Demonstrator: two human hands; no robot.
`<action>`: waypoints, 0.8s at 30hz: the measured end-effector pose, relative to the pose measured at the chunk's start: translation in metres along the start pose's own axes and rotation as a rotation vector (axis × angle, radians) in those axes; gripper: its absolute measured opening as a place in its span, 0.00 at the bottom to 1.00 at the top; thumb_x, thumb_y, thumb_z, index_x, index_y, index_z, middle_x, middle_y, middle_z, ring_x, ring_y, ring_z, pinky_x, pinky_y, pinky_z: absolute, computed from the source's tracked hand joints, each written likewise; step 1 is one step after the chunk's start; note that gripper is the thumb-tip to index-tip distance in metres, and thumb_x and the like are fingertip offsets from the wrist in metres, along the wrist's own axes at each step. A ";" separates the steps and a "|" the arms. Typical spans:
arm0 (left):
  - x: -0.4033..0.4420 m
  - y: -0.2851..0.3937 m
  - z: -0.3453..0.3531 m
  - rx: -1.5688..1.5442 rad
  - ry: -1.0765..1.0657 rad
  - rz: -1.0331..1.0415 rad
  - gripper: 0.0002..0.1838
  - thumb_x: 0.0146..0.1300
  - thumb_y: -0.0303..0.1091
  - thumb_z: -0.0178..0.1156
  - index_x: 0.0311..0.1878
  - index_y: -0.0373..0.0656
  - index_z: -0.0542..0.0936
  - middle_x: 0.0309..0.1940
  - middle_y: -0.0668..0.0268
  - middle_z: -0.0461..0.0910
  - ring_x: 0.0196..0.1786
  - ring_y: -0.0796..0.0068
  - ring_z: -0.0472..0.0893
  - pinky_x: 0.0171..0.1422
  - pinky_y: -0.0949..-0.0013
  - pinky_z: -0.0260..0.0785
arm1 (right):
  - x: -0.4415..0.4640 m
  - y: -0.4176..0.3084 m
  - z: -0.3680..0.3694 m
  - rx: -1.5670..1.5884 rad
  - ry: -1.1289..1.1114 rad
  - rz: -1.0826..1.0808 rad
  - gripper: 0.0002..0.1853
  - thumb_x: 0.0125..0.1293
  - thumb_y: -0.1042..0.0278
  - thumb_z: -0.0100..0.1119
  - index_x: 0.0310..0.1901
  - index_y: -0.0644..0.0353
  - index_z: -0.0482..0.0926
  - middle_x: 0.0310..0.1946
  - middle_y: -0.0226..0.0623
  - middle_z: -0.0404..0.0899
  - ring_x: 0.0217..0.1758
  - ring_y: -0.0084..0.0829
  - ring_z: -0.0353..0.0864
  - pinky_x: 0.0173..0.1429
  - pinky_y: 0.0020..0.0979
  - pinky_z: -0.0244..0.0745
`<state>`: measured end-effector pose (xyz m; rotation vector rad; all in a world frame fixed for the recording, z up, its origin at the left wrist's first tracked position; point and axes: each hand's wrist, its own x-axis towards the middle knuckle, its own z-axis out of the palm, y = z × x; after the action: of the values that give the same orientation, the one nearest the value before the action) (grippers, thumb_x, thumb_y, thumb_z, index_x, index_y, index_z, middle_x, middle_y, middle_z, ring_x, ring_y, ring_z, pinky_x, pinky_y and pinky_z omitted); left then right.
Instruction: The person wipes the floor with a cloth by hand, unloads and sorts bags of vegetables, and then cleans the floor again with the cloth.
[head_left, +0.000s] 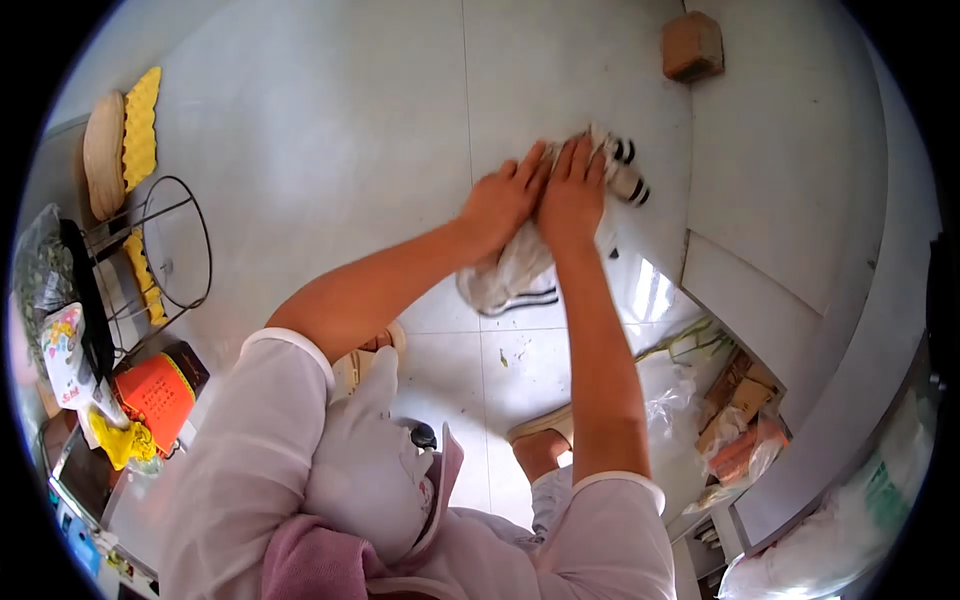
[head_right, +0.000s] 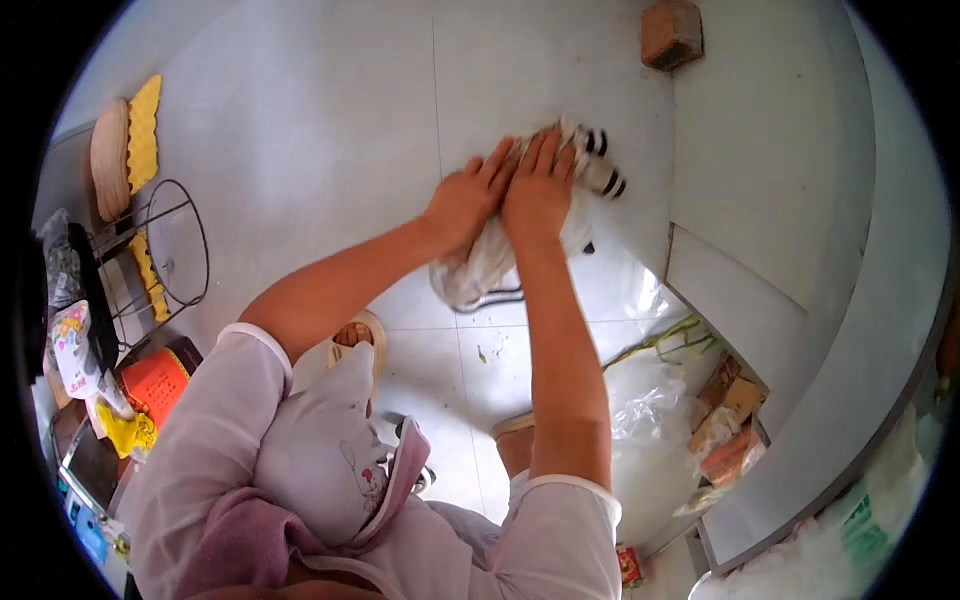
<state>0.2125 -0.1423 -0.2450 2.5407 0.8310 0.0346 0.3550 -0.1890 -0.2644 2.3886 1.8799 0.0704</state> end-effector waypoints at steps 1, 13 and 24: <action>0.028 -0.007 -0.005 0.033 0.024 -0.021 0.38 0.55 0.25 0.62 0.73 0.37 0.67 0.79 0.54 0.57 0.59 0.55 0.77 0.51 0.60 0.81 | 0.027 0.008 0.001 0.024 0.046 0.021 0.32 0.70 0.61 0.54 0.72 0.68 0.67 0.74 0.49 0.65 0.76 0.54 0.62 0.78 0.45 0.60; 0.152 -0.036 -0.035 0.052 0.088 -0.110 0.30 0.63 0.27 0.59 0.70 0.41 0.70 0.79 0.59 0.58 0.63 0.52 0.76 0.56 0.56 0.80 | 0.140 0.051 -0.014 0.247 -0.018 0.096 0.29 0.68 0.63 0.59 0.68 0.67 0.70 0.71 0.50 0.68 0.69 0.51 0.70 0.73 0.42 0.68; 0.101 -0.028 -0.020 0.064 0.041 -0.037 0.33 0.63 0.28 0.58 0.74 0.39 0.67 0.80 0.56 0.56 0.59 0.53 0.78 0.51 0.59 0.83 | 0.096 0.024 0.003 0.040 0.058 0.073 0.30 0.69 0.64 0.58 0.70 0.69 0.69 0.74 0.48 0.66 0.71 0.51 0.68 0.74 0.40 0.66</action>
<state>0.2764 -0.0568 -0.2507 2.5916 0.9092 0.0491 0.4015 -0.1011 -0.2677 2.5075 1.8354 0.1093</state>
